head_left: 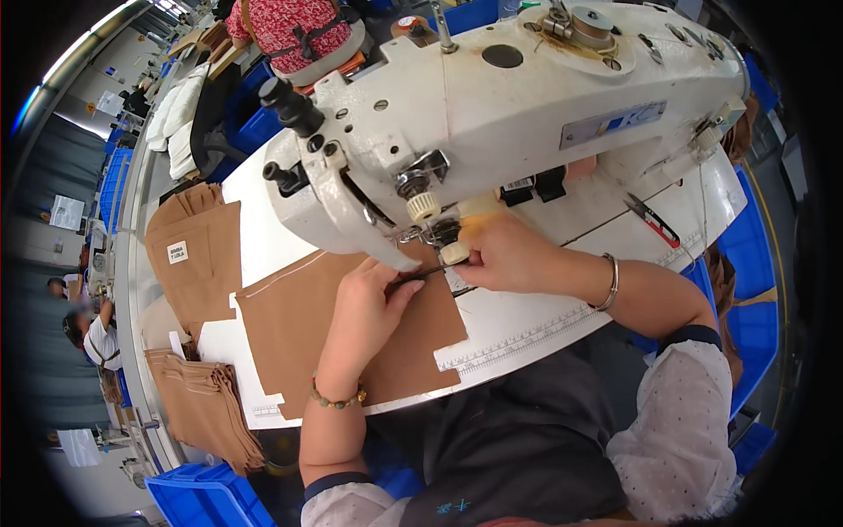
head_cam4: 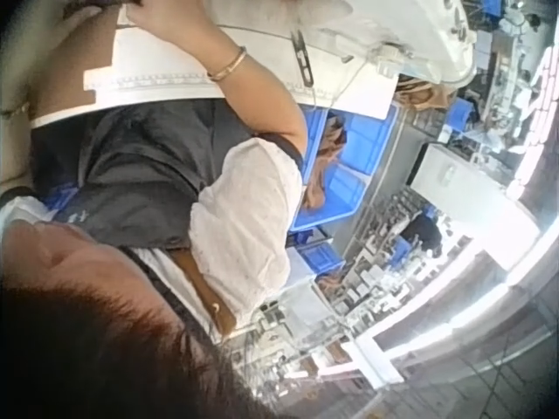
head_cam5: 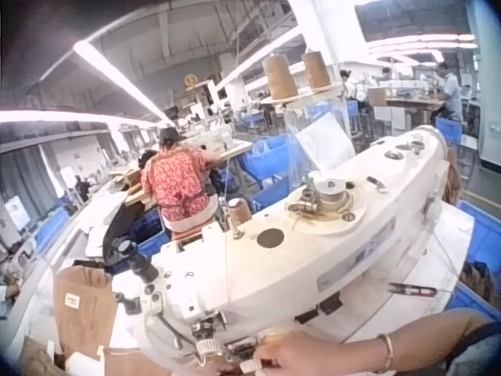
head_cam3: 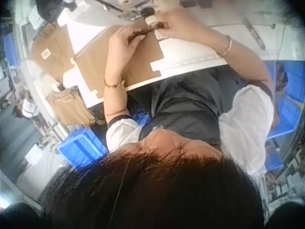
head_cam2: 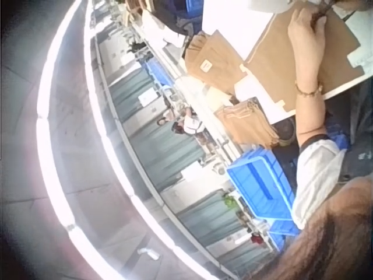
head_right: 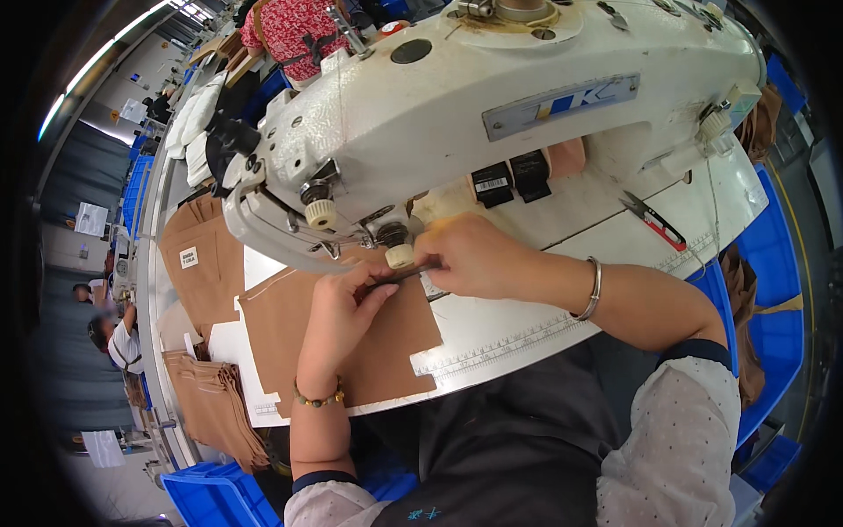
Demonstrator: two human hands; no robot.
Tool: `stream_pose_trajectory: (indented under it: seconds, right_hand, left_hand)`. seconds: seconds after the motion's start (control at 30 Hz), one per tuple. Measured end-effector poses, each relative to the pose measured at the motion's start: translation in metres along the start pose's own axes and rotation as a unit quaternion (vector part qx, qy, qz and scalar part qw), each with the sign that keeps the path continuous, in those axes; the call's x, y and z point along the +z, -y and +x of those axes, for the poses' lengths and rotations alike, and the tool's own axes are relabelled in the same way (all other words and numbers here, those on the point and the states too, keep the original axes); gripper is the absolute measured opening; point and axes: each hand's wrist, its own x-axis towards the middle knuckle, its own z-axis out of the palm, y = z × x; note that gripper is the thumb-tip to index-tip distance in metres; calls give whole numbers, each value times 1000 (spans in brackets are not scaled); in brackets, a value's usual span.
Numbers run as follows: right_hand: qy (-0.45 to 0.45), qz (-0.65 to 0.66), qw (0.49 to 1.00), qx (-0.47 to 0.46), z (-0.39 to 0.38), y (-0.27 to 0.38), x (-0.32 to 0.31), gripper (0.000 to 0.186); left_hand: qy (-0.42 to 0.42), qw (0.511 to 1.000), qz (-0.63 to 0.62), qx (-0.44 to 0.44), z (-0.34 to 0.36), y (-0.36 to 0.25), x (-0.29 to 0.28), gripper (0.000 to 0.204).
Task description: Use an industrial sewing machine to hem and join pieces of brown fabric.
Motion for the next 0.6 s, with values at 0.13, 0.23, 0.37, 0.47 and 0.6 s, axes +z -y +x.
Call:
stream_pose_trajectory:
  seconds: [0.13, 0.23, 0.37, 0.47, 0.6]
  right_hand:
    - [-5, 38, 999, 16, -1, 4, 1, 13]
    - [3, 44, 999, 30, -1, 2, 1, 13]
    - [4, 43, 999, 18, 0, -1, 2, 13]
    - [28, 97, 994, 48, 0, 2, 1, 13]
    - [94, 202, 968, 114, -3, 9, 3, 17]
  left_hand:
    - [-4, 1000, 3, -7, -2, 2, 2, 18]
    - [-6, 1000, -11, 4, -2, 5, 4, 19]
    - [-12, 1000, -13, 4, 0, 2, 3, 19]
    - [-77, 982, 104, 138, 4, -7, 3, 19]
    - [0, 997, -40, 68, -1, -13, 1, 16]
